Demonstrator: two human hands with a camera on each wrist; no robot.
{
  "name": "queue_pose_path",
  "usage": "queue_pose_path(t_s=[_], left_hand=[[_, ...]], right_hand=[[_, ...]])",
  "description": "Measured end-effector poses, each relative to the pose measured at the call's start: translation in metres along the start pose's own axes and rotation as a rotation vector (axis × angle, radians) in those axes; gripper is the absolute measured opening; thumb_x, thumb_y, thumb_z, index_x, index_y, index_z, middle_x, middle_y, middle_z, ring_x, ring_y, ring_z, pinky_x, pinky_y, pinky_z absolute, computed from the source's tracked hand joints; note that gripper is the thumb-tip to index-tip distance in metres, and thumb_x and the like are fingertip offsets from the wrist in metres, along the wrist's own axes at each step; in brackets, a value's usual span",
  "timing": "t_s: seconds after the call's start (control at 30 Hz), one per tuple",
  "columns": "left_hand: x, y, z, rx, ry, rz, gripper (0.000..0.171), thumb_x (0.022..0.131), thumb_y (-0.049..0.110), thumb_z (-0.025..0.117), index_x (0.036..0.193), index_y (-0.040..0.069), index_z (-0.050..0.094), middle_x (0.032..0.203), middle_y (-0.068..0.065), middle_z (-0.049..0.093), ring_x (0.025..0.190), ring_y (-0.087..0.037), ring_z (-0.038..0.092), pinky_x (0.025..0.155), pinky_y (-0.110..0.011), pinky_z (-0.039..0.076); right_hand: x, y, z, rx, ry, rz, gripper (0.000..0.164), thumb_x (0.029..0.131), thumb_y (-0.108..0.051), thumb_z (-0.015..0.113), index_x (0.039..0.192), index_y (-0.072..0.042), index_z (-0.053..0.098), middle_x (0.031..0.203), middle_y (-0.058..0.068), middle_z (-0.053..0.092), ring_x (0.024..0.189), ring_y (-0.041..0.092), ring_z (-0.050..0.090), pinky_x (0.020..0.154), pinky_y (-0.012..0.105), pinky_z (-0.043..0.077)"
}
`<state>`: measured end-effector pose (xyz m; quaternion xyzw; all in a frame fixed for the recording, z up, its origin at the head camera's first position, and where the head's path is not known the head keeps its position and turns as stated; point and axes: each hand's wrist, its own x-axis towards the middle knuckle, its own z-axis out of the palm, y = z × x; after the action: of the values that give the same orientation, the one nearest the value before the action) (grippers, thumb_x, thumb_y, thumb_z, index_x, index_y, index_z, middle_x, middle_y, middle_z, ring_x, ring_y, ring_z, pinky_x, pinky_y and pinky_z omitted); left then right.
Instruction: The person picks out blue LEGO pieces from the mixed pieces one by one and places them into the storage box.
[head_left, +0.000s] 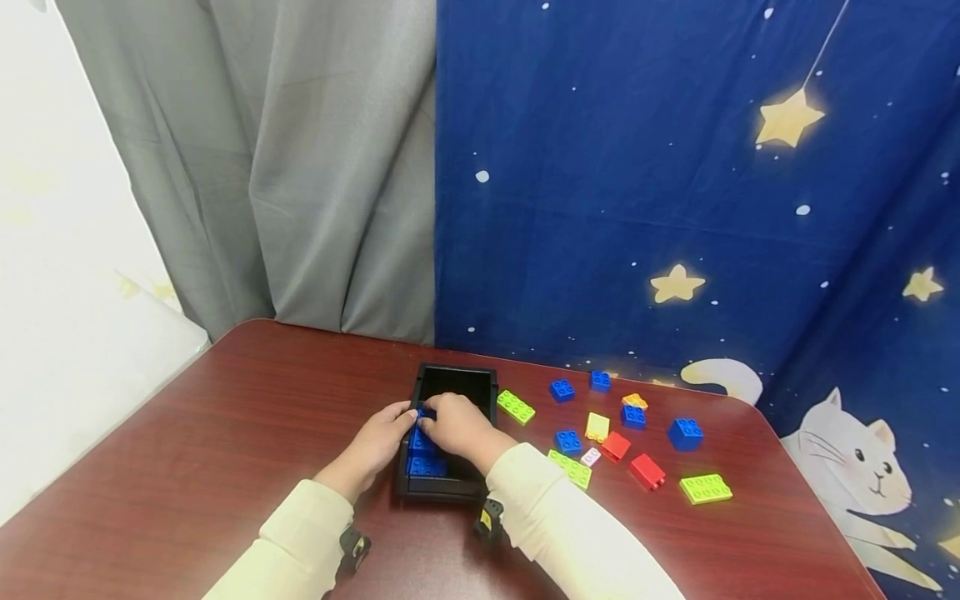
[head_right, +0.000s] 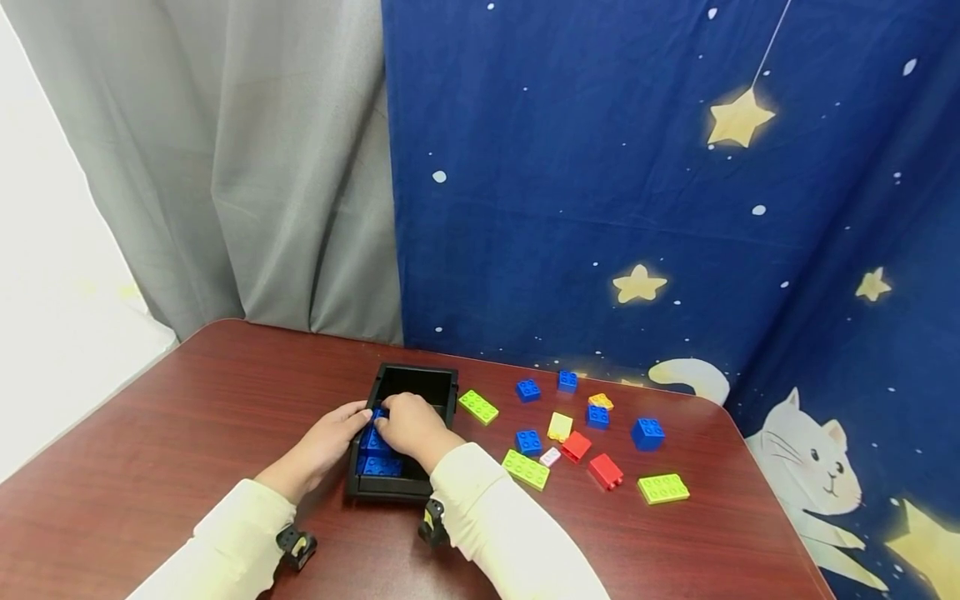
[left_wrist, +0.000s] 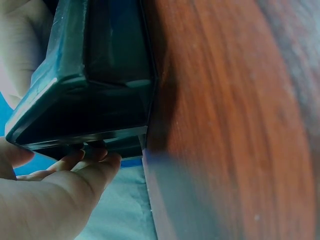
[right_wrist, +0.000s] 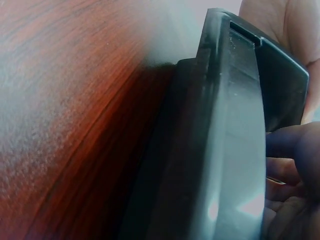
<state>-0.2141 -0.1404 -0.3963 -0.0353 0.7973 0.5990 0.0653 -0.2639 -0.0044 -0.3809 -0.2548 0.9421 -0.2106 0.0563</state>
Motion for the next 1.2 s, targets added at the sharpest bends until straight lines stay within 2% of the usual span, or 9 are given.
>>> queue_pose_path(t_s=[0.17, 0.47, 0.87, 1.2], left_hand=[[0.0001, -0.0009, 0.0007, -0.005, 0.001, 0.010, 0.049, 0.104, 0.022, 0.038, 0.144, -0.007, 0.034, 0.143, -0.029, 0.042, 0.130, -0.040, 0.043, 0.107, -0.056, 0.035], [-0.0005, -0.0001, 0.0002, -0.002, 0.003, -0.004, 0.050, 0.104, 0.023, 0.038, 0.144, -0.007, 0.035, 0.142, -0.029, 0.042, 0.130, -0.041, 0.043, 0.107, -0.056, 0.035], [0.0005, -0.0026, 0.0011, 0.005, 0.030, 0.023, 0.046, 0.103, 0.022, 0.040, 0.140, -0.006, 0.042, 0.140, -0.028, 0.046, 0.128, -0.040, 0.045, 0.107, -0.056, 0.035], [-0.0001, -0.0023, 0.0010, 0.005, 0.029, 0.016, 0.047, 0.103, 0.022, 0.040, 0.140, -0.005, 0.042, 0.140, -0.028, 0.046, 0.127, -0.039, 0.046, 0.106, -0.055, 0.037]], right_hand=[[0.0013, 0.0012, 0.0023, 0.007, -0.004, 0.010, 0.035, 0.095, -0.024, 0.061, 0.122, -0.002, 0.065, 0.116, 0.011, 0.068, 0.104, 0.023, 0.065, 0.093, 0.039, 0.052], [0.0022, 0.0015, 0.0054, 0.007, -0.008, 0.024, 0.038, 0.095, -0.026, 0.061, 0.125, -0.003, 0.063, 0.120, 0.011, 0.067, 0.109, 0.024, 0.063, 0.095, 0.040, 0.051], [-0.0004, -0.0009, 0.0060, -0.019, 0.012, 0.022, 0.042, 0.095, -0.027, 0.060, 0.130, -0.003, 0.060, 0.130, 0.013, 0.059, 0.121, 0.025, 0.056, 0.102, 0.042, 0.046], [-0.0060, -0.0051, 0.0049, -0.065, 0.049, 0.003, 0.041, 0.095, -0.027, 0.060, 0.129, -0.005, 0.061, 0.132, 0.012, 0.057, 0.120, 0.023, 0.057, 0.100, 0.040, 0.047]])
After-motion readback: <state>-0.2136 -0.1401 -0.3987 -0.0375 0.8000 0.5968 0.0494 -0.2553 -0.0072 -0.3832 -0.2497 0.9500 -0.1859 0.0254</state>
